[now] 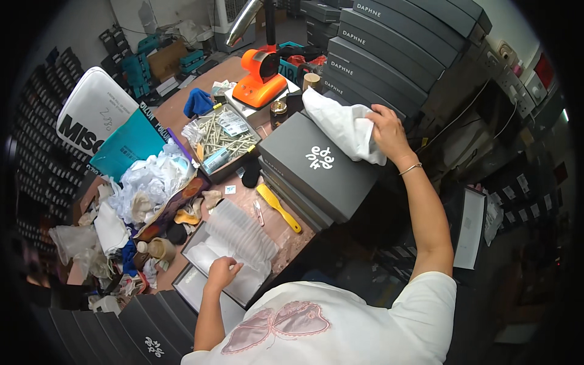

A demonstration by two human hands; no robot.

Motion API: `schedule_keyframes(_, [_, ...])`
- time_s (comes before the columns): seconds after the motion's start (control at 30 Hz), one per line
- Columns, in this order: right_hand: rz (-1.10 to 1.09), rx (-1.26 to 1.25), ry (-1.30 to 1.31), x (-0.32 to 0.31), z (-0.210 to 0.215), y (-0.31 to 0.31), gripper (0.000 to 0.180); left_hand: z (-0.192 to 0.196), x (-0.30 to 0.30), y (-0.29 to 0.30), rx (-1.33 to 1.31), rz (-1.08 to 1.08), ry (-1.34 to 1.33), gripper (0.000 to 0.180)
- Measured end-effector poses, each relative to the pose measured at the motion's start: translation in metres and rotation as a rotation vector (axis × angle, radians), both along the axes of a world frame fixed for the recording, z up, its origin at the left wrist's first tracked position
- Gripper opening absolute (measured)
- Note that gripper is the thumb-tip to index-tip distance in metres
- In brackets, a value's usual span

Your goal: Cleaning, inspecting, and packaging high-heeled shoes into boxes for shipping.

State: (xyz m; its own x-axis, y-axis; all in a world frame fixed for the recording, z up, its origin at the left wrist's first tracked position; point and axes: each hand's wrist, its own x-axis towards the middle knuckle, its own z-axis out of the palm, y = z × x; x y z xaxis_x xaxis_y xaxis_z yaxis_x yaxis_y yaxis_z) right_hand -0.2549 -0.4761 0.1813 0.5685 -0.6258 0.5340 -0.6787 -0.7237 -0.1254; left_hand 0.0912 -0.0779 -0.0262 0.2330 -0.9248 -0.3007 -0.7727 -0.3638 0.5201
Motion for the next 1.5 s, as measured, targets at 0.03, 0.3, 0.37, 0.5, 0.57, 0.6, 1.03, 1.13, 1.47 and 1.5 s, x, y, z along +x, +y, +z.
schedule_keyframes(0.03, [-0.003,0.121,-0.138,-0.001,-0.002,-0.007,0.020,0.024,-0.008,-0.003,-0.125,0.079,0.084,0.031])
schedule_keyframes(0.3, [0.128,0.148,-0.124,0.069,0.088,0.031,0.015,0.081,-0.085,-0.076,-0.557,0.086,0.767,0.029])
schedule_keyframes(0.37, [0.362,0.166,-0.128,0.123,0.099,0.069,0.010,0.091,-0.095,-0.090,-0.524,0.247,1.148,0.046])
schedule_keyframes(0.5, [0.667,0.282,0.090,0.167,0.109,0.159,0.017,0.137,-0.079,-0.092,-0.103,0.438,2.012,0.071])
schedule_keyframes(0.57, [0.814,0.425,0.114,0.182,0.088,0.197,0.016,0.126,-0.079,-0.073,-0.099,0.198,2.127,0.075])
schedule_keyframes(0.6, [0.824,0.645,0.202,0.186,0.077,0.217,0.015,0.124,-0.079,-0.060,-0.066,0.339,2.216,0.063])
schedule_keyframes(1.03, [0.643,2.425,-0.160,0.190,-0.162,0.282,0.028,0.071,-0.051,0.171,-0.511,0.938,0.608,0.102])
schedule_keyframes(1.13, [0.896,2.295,-0.041,0.176,-0.162,0.269,0.055,0.087,-0.030,0.157,-0.264,0.787,0.400,0.098])
schedule_keyframes(1.47, [0.612,1.034,0.300,0.253,-0.248,0.312,0.072,-0.084,-0.013,0.006,-0.753,1.284,0.958,0.061])
schedule_keyframes(1.5, [0.508,0.910,0.395,0.256,-0.277,0.320,0.071,-0.096,-0.023,0.002,-0.668,1.316,0.884,0.057])
